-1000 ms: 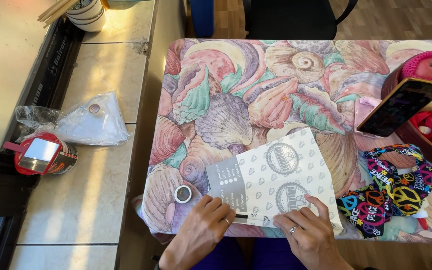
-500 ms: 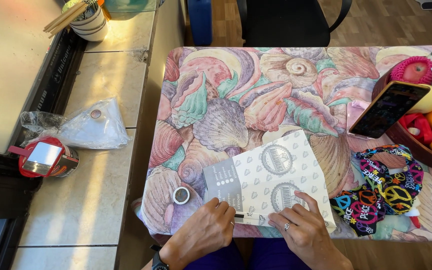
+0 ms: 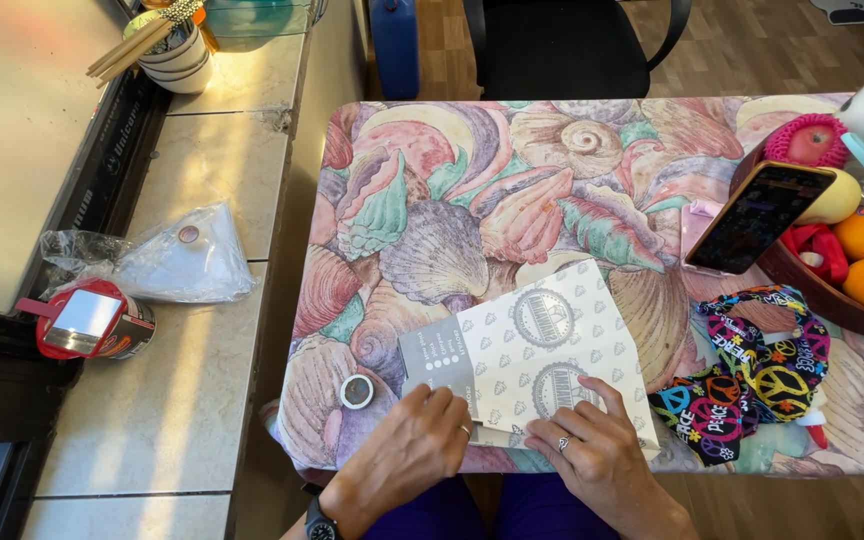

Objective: Peeling stickers from a backing sheet and applying them to paper food wraps.

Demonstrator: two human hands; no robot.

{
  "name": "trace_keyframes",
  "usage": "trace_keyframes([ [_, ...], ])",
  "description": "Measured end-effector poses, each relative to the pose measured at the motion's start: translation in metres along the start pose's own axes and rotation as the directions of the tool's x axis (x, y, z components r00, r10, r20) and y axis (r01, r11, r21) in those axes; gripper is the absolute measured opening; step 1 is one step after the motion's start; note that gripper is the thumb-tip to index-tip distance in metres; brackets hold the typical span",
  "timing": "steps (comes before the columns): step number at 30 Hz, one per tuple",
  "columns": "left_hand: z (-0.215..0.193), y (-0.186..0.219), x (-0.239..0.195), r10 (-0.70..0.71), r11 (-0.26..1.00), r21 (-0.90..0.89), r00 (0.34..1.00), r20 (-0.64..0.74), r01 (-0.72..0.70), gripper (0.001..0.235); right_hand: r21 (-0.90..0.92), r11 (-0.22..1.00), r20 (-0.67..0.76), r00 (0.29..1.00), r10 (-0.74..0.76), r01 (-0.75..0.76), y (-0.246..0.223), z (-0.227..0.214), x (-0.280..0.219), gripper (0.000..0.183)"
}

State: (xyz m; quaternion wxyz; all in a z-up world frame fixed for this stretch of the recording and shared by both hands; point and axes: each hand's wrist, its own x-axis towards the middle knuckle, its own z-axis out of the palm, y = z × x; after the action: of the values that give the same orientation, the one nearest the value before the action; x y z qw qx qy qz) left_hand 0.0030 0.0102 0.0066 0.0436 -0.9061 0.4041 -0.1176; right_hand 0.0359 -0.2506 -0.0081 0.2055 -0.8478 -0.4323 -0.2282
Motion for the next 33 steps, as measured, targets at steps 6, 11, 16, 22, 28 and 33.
trace_keyframes([
  [6, -0.023, 0.016, 0.014, -0.195, 0.978, -0.164, 0.831, -0.521, 0.127, 0.019, -0.058, 0.998, -0.049, 0.998, -0.041, 0.038, -0.008, -0.007, 0.013, 0.008],
  [11, 0.035, 0.062, 0.007, -0.333, 0.941, -0.25, 0.764, -0.553, 0.23, 0.014, -0.019, 1.0, -0.139, 0.99, -0.024, 0.021, -0.007, 0.002, 0.01, 0.005],
  [16, 0.056, 0.066, 0.0, -0.359, 0.932, -0.27, 0.716, -0.599, 0.241, 0.019, 0.022, 0.998, -0.145, 0.988, 0.058, -0.055, 0.003, -0.005, 0.009, 0.01],
  [22, 0.051, 0.067, 0.01, -0.421, 0.904, -0.344, 0.665, -0.617, 0.253, 0.017, -0.07, 0.998, -0.193, 0.981, -0.004, -0.01, -0.003, -0.013, 0.034, 0.011],
  [28, 0.05, 0.074, 0.024, -0.568, 0.822, -0.325, 0.619, -0.543, 0.469, 0.034, -0.069, 0.988, 0.062, 0.989, -0.135, 0.139, 0.0, 0.011, 0.033, 0.007],
  [33, 0.063, 0.082, 0.025, -0.605, 0.795, -0.289, 0.676, -0.421, 0.533, 0.041, 0.12, 0.982, 0.421, 0.903, 0.085, -0.148, 0.028, -0.001, 0.041, 0.022],
])
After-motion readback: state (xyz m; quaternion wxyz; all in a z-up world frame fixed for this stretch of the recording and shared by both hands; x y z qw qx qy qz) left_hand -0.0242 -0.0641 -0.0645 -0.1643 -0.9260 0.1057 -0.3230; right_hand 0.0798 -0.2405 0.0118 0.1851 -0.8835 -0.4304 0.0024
